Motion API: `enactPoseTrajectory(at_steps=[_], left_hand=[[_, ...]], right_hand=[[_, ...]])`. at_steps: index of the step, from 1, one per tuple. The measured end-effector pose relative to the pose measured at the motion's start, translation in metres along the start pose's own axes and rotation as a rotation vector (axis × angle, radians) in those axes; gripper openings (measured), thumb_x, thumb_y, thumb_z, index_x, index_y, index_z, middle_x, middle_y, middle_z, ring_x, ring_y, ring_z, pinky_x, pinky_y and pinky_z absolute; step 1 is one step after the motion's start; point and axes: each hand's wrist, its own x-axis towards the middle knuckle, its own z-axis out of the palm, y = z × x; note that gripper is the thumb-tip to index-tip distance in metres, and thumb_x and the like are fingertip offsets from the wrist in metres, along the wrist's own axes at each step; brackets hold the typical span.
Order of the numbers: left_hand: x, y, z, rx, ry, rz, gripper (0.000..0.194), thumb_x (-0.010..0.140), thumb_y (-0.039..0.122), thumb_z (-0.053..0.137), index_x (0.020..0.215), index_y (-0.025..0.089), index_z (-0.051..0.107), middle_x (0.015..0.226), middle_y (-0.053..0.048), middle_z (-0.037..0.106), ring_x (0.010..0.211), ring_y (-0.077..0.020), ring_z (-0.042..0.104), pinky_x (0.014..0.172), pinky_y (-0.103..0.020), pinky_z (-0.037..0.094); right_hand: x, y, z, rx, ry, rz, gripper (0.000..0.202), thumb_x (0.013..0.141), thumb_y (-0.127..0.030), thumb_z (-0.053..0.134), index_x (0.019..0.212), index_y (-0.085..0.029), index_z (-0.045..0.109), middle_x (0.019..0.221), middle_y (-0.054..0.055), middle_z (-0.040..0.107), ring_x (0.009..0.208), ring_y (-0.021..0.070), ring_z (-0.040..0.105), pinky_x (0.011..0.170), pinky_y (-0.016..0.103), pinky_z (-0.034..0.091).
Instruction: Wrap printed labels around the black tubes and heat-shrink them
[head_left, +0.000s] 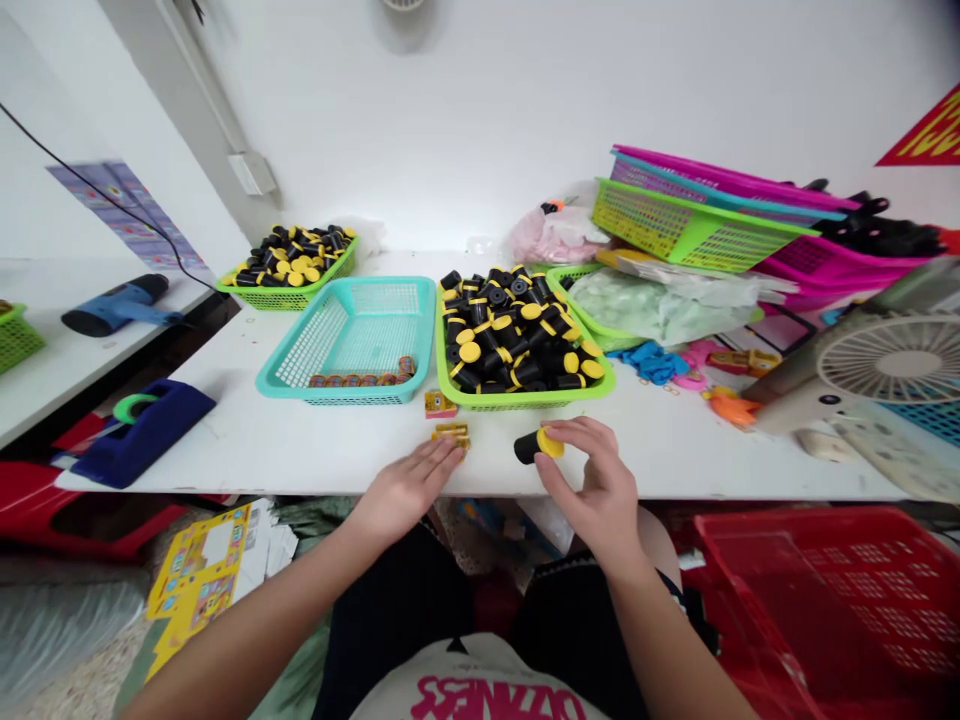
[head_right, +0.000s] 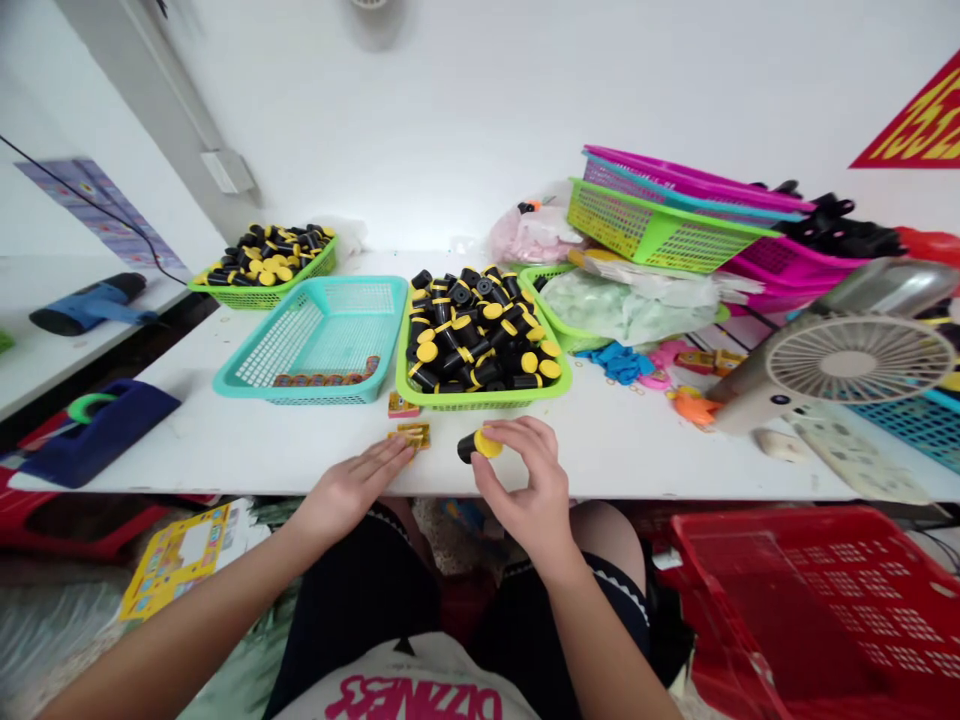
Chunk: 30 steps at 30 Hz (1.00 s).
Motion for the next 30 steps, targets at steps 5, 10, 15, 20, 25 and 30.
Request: enactPoseTrajectory(at_steps=[5,10,15,20,25,30], left_hand=[[0.026,-0.018,0.015,-0.389,-0.196,-0.383,0.038,0.092,0.011,0.043,0.122,0.021,0.064,0.127,-0.005,0.066,0.115,-0.0203,0.064,0.101,-0.033,0.051],[0.035,-0.013,0.000,-0.698,0.095,-0.673,0.029,0.087,0.026,0.057,0.113,0.020,0.069,0.117,-0.006,0.070,0.095,-0.0205,0.071,0.092,-0.036,0.056],[0.038,0.020,-0.012,-1.161,0.224,-0.893,0.036,0.082,0.047,0.067,0.098,0.014,0.069,0.090,-0.007,0.075,0.071,-0.0197,0.072,0.068,-0.031,0.061],[0.040,0.039,-0.022,-0.892,0.128,-0.687,0.039,0.093,0.043,0.051,0.072,0.015,0.068,0.068,-0.003,0.069,0.065,-0.0146,0.065,0.066,-0.024,0.053],[0.038,0.038,-0.024,-0.829,0.183,-0.518,0.038,0.097,0.041,0.045,0.090,0.017,0.074,0.089,-0.006,0.075,0.081,-0.0168,0.069,0.075,-0.023,0.053],[0.033,0.035,-0.023,-0.833,0.236,-0.474,0.039,0.097,0.043,0.047,0.114,0.019,0.072,0.107,-0.007,0.074,0.095,-0.0189,0.070,0.087,-0.025,0.054]], right_hand=[[0.000,-0.002,-0.002,0.048,0.008,0.037,0.036,0.080,-0.010,0.070,0.110,-0.028,0.063,0.112,0.007,0.067,0.109,0.0247,0.056,0.098,0.048,0.042],[-0.005,-0.007,-0.002,0.263,0.121,0.294,0.029,0.084,-0.017,0.068,0.111,-0.027,0.064,0.117,0.008,0.064,0.096,0.0189,0.061,0.081,0.035,0.050],[0.000,-0.020,0.003,0.380,0.105,0.472,0.039,0.086,-0.027,0.068,0.124,-0.028,0.061,0.086,0.000,0.066,0.071,0.0138,0.058,0.067,0.030,0.050],[0.008,-0.029,0.001,0.499,-0.015,0.552,0.032,0.087,-0.033,0.067,0.118,-0.025,0.067,0.064,-0.003,0.060,0.061,0.0126,0.056,0.061,0.028,0.048],[0.014,-0.035,0.001,0.616,-0.064,0.663,0.031,0.086,-0.040,0.067,0.110,-0.021,0.071,0.064,-0.001,0.062,0.057,0.0121,0.056,0.062,0.029,0.049],[0.017,-0.035,0.002,0.640,-0.212,0.753,0.032,0.083,-0.041,0.071,0.106,-0.019,0.072,0.061,-0.002,0.061,0.053,0.0100,0.052,0.054,0.025,0.044]])
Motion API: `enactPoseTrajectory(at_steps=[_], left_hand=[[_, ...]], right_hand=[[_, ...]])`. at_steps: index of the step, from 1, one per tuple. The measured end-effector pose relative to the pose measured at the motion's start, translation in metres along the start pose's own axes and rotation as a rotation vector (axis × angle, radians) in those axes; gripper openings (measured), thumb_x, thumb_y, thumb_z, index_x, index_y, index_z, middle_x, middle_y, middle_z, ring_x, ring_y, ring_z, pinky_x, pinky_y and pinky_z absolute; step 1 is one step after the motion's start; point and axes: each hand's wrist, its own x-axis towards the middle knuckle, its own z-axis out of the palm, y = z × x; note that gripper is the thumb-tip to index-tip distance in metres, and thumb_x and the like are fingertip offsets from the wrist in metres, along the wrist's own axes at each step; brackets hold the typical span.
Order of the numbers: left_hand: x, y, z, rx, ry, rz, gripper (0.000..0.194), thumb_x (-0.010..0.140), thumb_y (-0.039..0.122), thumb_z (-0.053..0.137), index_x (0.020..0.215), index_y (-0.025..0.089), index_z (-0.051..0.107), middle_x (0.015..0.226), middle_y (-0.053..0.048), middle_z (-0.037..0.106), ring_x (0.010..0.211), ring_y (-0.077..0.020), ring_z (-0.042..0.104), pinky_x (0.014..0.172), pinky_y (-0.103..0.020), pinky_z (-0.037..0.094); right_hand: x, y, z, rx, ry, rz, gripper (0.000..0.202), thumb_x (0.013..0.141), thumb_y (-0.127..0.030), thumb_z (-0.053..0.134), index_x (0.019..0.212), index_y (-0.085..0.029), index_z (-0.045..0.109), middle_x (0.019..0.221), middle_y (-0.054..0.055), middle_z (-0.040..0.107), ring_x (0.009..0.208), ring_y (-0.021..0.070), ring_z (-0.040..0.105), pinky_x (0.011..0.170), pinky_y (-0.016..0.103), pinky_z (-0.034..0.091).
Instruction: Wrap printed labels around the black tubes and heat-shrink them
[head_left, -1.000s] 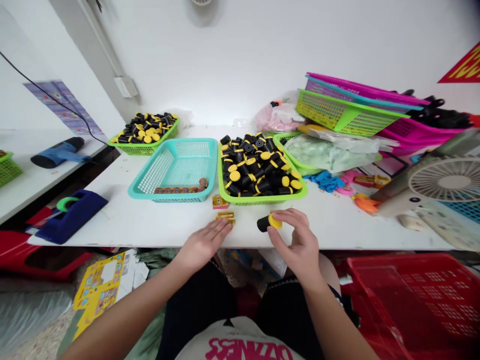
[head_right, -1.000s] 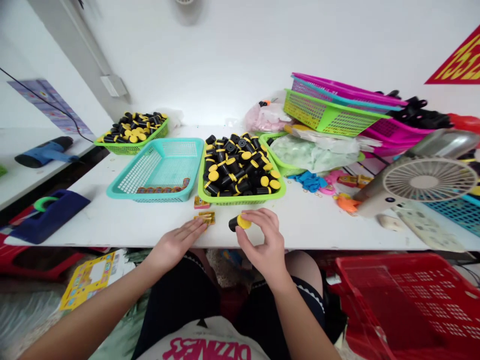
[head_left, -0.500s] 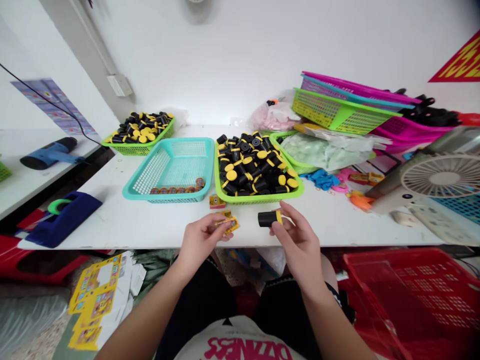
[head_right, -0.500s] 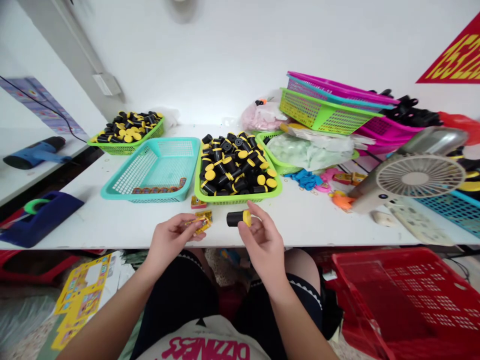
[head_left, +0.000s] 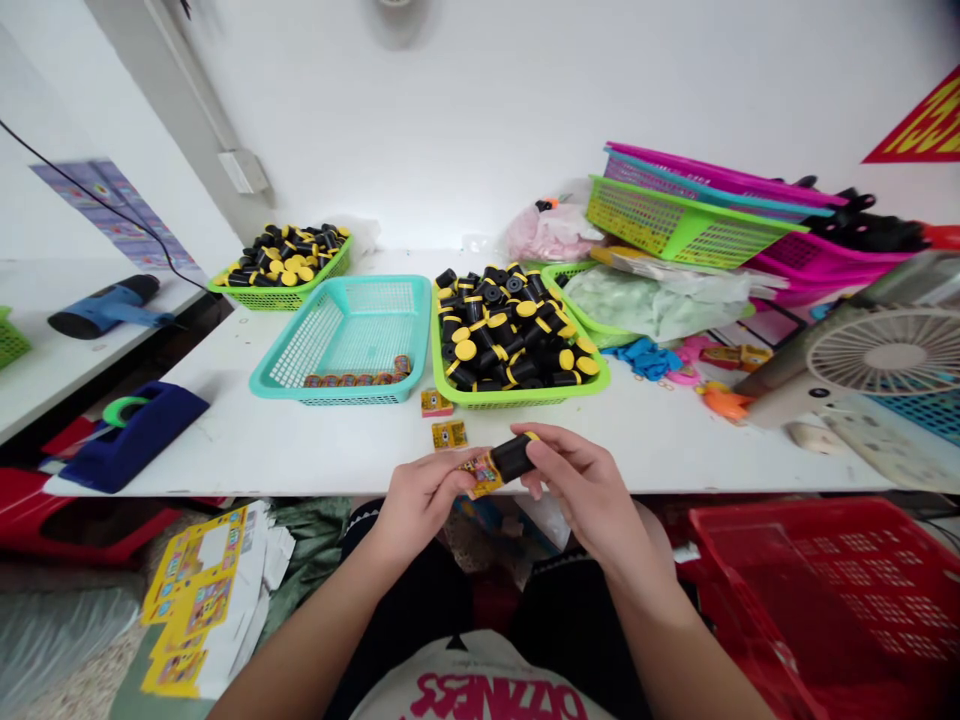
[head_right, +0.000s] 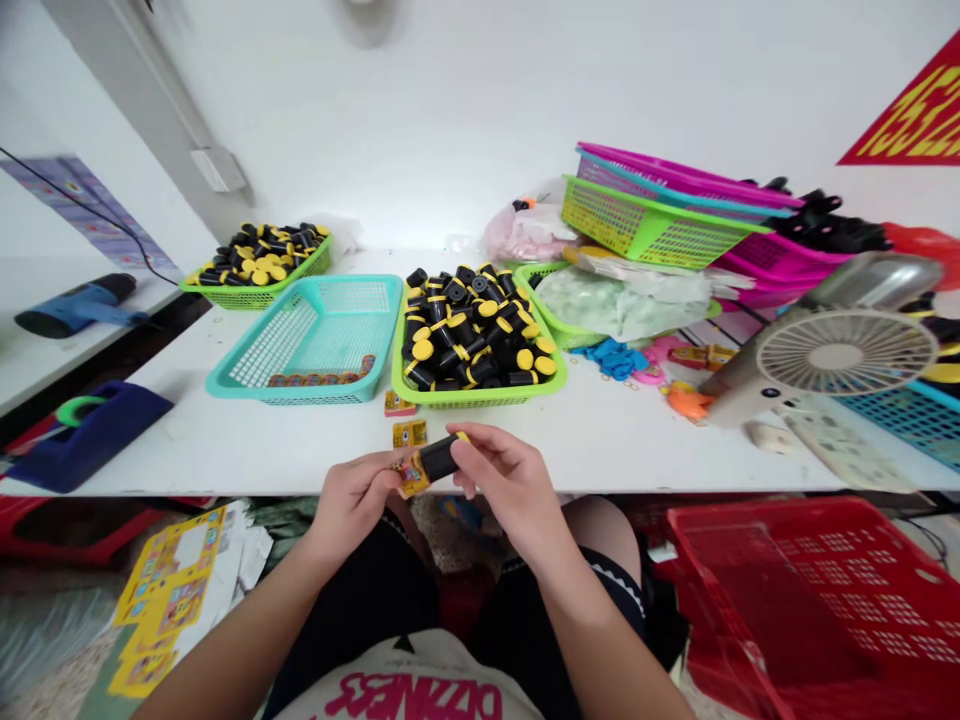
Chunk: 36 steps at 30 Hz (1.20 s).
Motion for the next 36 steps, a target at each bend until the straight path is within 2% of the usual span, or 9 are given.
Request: enactPoseTrajectory(at_steps=[6,12,15,20,22,25,28,31,36], left_hand=[[0.001,0.002,-0.005,-0.048,-0.111,0.022,0.034,0.097,0.037,0.050,0.124,0.024,0.067,0.112,-0.005,0.073,0.095,-0.0167,0.069,0.088,-0.025,0.053],[0.002,0.010,-0.006,-0.442,-0.296,-0.211,0.044,0.092,0.031,0.059,0.135,0.023,0.050,0.107,-0.008,0.070,0.091,-0.0161,0.067,0.079,-0.025,0.053],[-0.001,0.012,-0.004,-0.568,-0.304,-0.234,0.054,0.087,0.023,0.066,0.135,0.024,0.042,0.103,-0.006,0.070,0.086,-0.0125,0.067,0.078,-0.022,0.052],[-0.007,0.011,0.004,-0.385,-0.155,-0.274,0.057,0.083,0.026,0.069,0.135,0.028,0.046,0.124,-0.010,0.065,0.108,-0.0199,0.066,0.077,-0.025,0.057],[-0.006,0.011,0.008,-0.377,-0.062,-0.290,0.062,0.082,0.028,0.071,0.137,0.027,0.043,0.126,-0.011,0.065,0.114,-0.0225,0.064,0.077,-0.028,0.059],[-0.002,0.014,0.012,-0.477,0.042,-0.318,0.075,0.078,0.027,0.076,0.142,0.025,0.036,0.117,-0.010,0.070,0.108,-0.0208,0.067,0.094,-0.034,0.054],[0.006,0.022,0.013,-0.611,0.106,-0.379,0.086,0.075,0.028,0.079,0.144,0.023,0.029,0.102,-0.007,0.074,0.094,-0.0180,0.071,0.093,-0.033,0.053],[0.012,0.029,0.012,-0.722,0.138,-0.427,0.090,0.072,0.028,0.080,0.142,0.024,0.025,0.095,-0.004,0.072,0.084,-0.0145,0.070,0.083,-0.028,0.054],[0.014,0.031,0.006,-0.780,-0.188,-0.450,0.063,0.077,0.025,0.072,0.123,0.024,0.028,0.088,0.002,0.062,0.074,-0.0097,0.063,0.067,-0.021,0.049]], right_hand=[[0.002,-0.003,-0.006,-0.140,-0.123,-0.063,0.031,0.078,-0.038,0.076,0.103,-0.021,0.072,0.075,0.001,0.065,0.062,0.0107,0.056,0.058,0.024,0.049],[0.002,-0.007,-0.010,-0.164,-0.297,-0.162,0.030,0.076,-0.029,0.077,0.106,-0.026,0.073,0.107,0.006,0.062,0.084,0.0143,0.064,0.072,0.028,0.056],[0.002,-0.007,-0.006,-0.206,-0.305,-0.131,0.032,0.071,-0.031,0.081,0.102,-0.023,0.075,0.097,0.005,0.067,0.075,0.0140,0.065,0.065,0.027,0.056],[0.003,0.001,-0.005,-0.530,-0.022,-0.072,0.030,0.070,-0.045,0.079,0.069,-0.016,0.072,0.056,0.001,0.064,0.047,0.0114,0.052,0.044,0.023,0.043],[0.000,0.005,-0.008,-0.613,0.089,-0.218,0.032,0.085,-0.043,0.064,0.067,-0.017,0.070,0.056,0.002,0.064,0.049,0.0130,0.054,0.047,0.025,0.046],[-0.006,0.010,-0.008,-0.650,0.148,-0.568,0.030,0.097,-0.031,0.043,0.105,-0.020,0.069,0.094,0.009,0.072,0.078,0.0195,0.067,0.071,0.035,0.057],[-0.011,0.019,0.003,-0.801,-0.039,-0.743,0.050,0.088,-0.029,0.060,0.136,-0.022,0.048,0.129,0.014,0.059,0.116,0.0270,0.059,0.096,0.046,0.053],[-0.011,0.030,0.016,-0.892,-0.026,-0.840,0.069,0.082,-0.018,0.064,0.144,-0.022,0.035,0.129,0.016,0.055,0.122,0.0279,0.055,0.099,0.046,0.053],[-0.010,0.032,0.027,-0.818,0.004,-0.961,0.064,0.075,-0.009,0.063,0.136,-0.019,0.044,0.118,0.015,0.057,0.111,0.0279,0.059,0.092,0.045,0.056]])
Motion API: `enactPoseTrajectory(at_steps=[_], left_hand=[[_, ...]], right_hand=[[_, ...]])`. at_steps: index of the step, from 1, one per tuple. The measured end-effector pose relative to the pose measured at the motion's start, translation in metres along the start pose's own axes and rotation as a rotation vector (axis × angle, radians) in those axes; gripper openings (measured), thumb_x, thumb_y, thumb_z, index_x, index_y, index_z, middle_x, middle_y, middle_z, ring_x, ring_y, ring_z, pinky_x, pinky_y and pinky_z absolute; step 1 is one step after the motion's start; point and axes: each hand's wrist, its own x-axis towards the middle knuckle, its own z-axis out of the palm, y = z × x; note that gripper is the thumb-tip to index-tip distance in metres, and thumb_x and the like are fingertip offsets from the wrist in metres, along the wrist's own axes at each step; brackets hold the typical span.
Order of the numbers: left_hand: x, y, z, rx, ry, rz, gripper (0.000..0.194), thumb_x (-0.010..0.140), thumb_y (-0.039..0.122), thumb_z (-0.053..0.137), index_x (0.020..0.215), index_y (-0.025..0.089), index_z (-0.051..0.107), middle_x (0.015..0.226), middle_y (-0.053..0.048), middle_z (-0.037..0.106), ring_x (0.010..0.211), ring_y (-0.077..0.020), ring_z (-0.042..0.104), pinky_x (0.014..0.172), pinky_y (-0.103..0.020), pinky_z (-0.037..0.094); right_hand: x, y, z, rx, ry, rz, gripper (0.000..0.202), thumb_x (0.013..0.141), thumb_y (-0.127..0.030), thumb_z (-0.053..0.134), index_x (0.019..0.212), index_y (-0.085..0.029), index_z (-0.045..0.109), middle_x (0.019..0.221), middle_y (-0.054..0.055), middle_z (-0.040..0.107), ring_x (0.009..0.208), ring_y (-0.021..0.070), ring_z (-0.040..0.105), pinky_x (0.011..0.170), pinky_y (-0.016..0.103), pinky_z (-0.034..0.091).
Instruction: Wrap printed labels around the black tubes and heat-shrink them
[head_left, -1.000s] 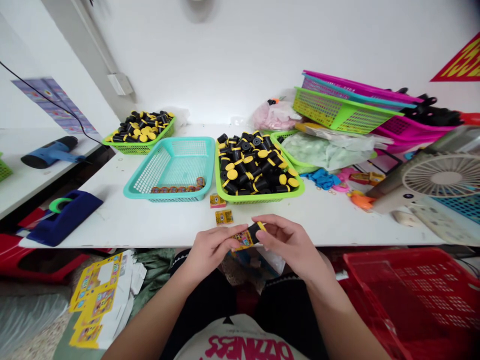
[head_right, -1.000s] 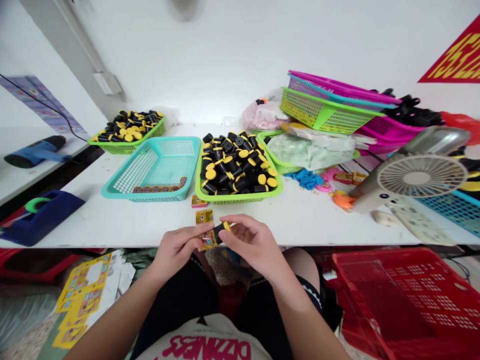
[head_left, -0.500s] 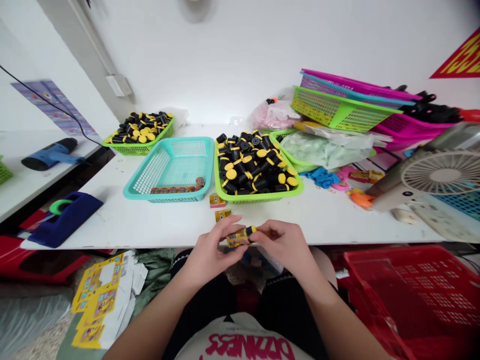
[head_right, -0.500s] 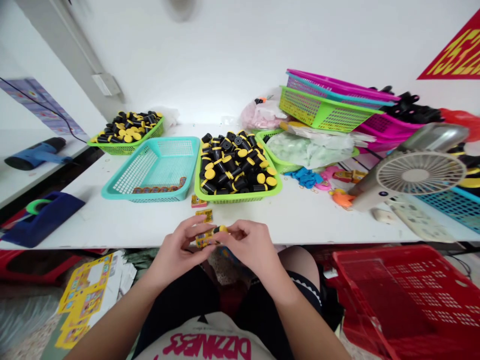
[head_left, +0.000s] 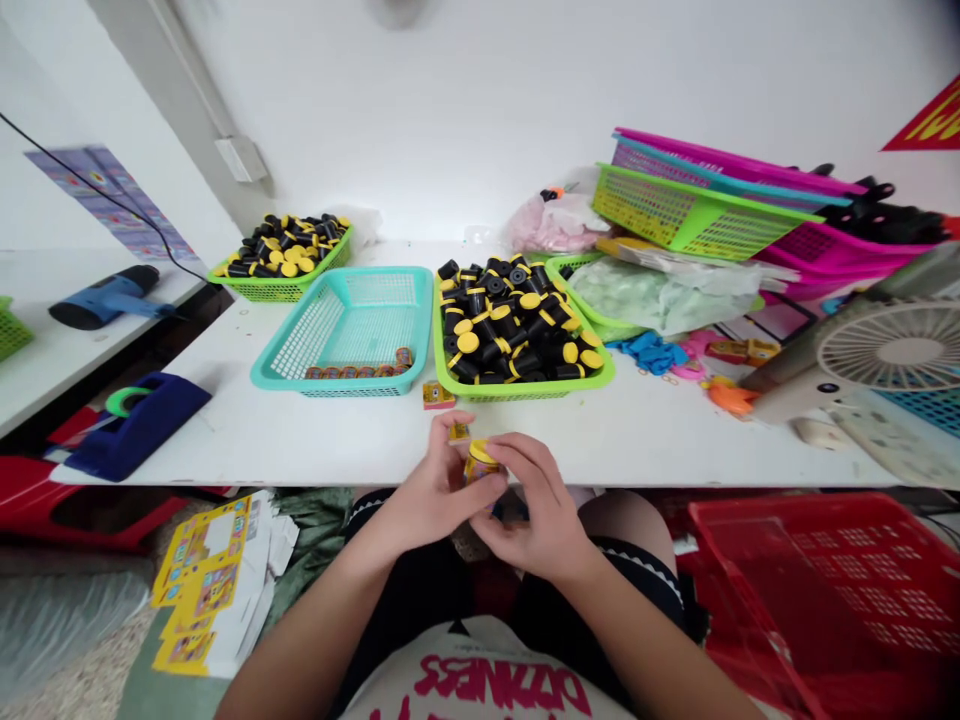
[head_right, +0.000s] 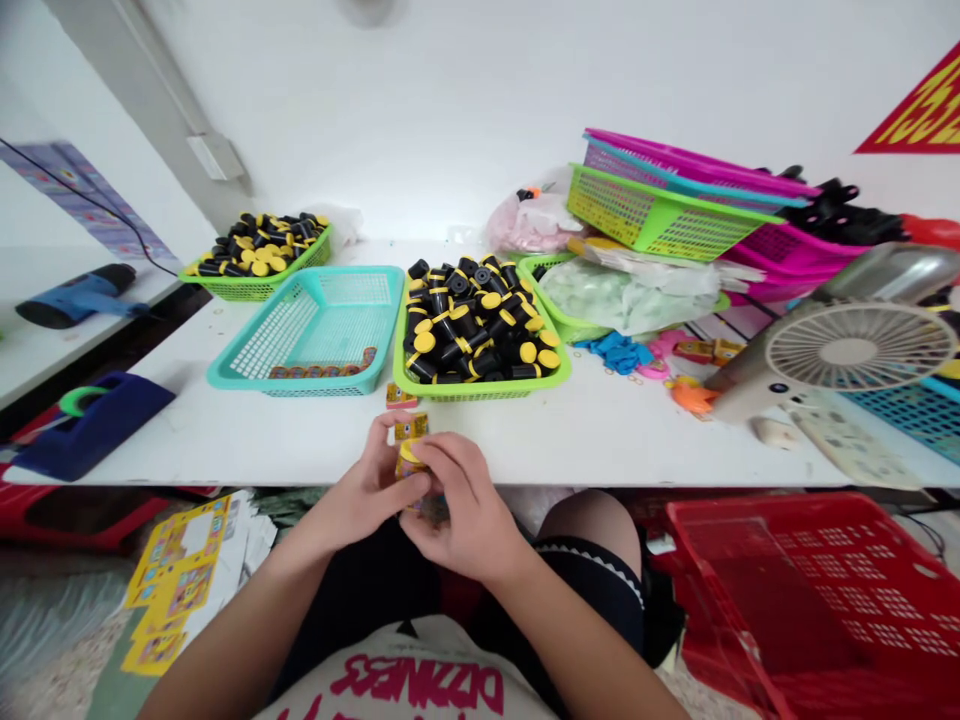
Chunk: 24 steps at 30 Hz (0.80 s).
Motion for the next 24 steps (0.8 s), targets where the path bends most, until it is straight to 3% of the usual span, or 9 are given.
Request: enactPoseTrajectory(at_steps=[3,9,12,18,21,24], left_hand=[[0.000,-0.001,-0.002,0.063,-0.119,-0.151,0.054,0.081,0.019,0.060,0.123,0.023,0.026,0.077,0.005,0.057,0.065,-0.0107,0.062,0.060,-0.021,0.047],[0.003,-0.011,0.005,0.432,0.191,0.079,0.060,0.077,0.012,0.057,0.128,0.021,0.026,0.078,0.005,0.052,0.065,-0.0100,0.056,0.065,-0.023,0.044],[0.003,-0.010,0.007,0.401,0.212,0.113,0.063,0.077,0.012,0.056,0.130,0.021,0.024,0.074,0.007,0.048,0.061,-0.0089,0.051,0.060,-0.021,0.042],[0.000,0.005,0.001,0.273,0.044,0.071,0.065,0.074,0.007,0.057,0.127,0.022,0.022,0.072,0.009,0.042,0.056,-0.0054,0.043,0.052,-0.015,0.036],[-0.004,0.010,-0.007,0.196,-0.190,0.060,0.062,0.077,0.006,0.056,0.126,0.024,0.023,0.069,0.010,0.038,0.051,-0.0036,0.038,0.047,-0.012,0.029],[-0.005,0.011,-0.014,0.056,-0.423,0.049,0.058,0.085,0.011,0.058,0.128,0.026,0.022,0.071,0.009,0.042,0.051,-0.0033,0.039,0.047,-0.012,0.030]], right_hand=[[0.002,-0.003,0.001,-0.029,-0.011,-0.039,0.065,0.075,-0.011,0.063,0.136,-0.019,0.043,0.114,0.015,0.057,0.108,0.0287,0.060,0.088,0.046,0.057],[0.001,0.001,0.005,-0.173,-0.047,-0.131,0.062,0.080,-0.010,0.061,0.140,-0.019,0.043,0.108,0.015,0.060,0.104,0.0290,0.061,0.084,0.048,0.058],[0.002,0.004,0.004,-0.141,-0.061,-0.164,0.061,0.082,-0.011,0.061,0.139,-0.017,0.043,0.110,0.015,0.061,0.107,0.0280,0.060,0.088,0.047,0.058],[0.007,0.001,-0.004,-0.083,-0.066,-0.144,0.055,0.084,-0.020,0.068,0.134,-0.017,0.046,0.113,0.015,0.064,0.112,0.0294,0.060,0.092,0.050,0.056],[0.009,-0.002,-0.007,0.051,-0.061,-0.195,0.048,0.084,-0.019,0.068,0.128,-0.012,0.050,0.109,0.016,0.065,0.112,0.0277,0.060,0.094,0.046,0.057],[0.011,-0.003,-0.006,0.164,-0.026,-0.229,0.043,0.084,-0.014,0.065,0.125,-0.012,0.052,0.108,0.016,0.066,0.111,0.0257,0.061,0.093,0.044,0.058]])
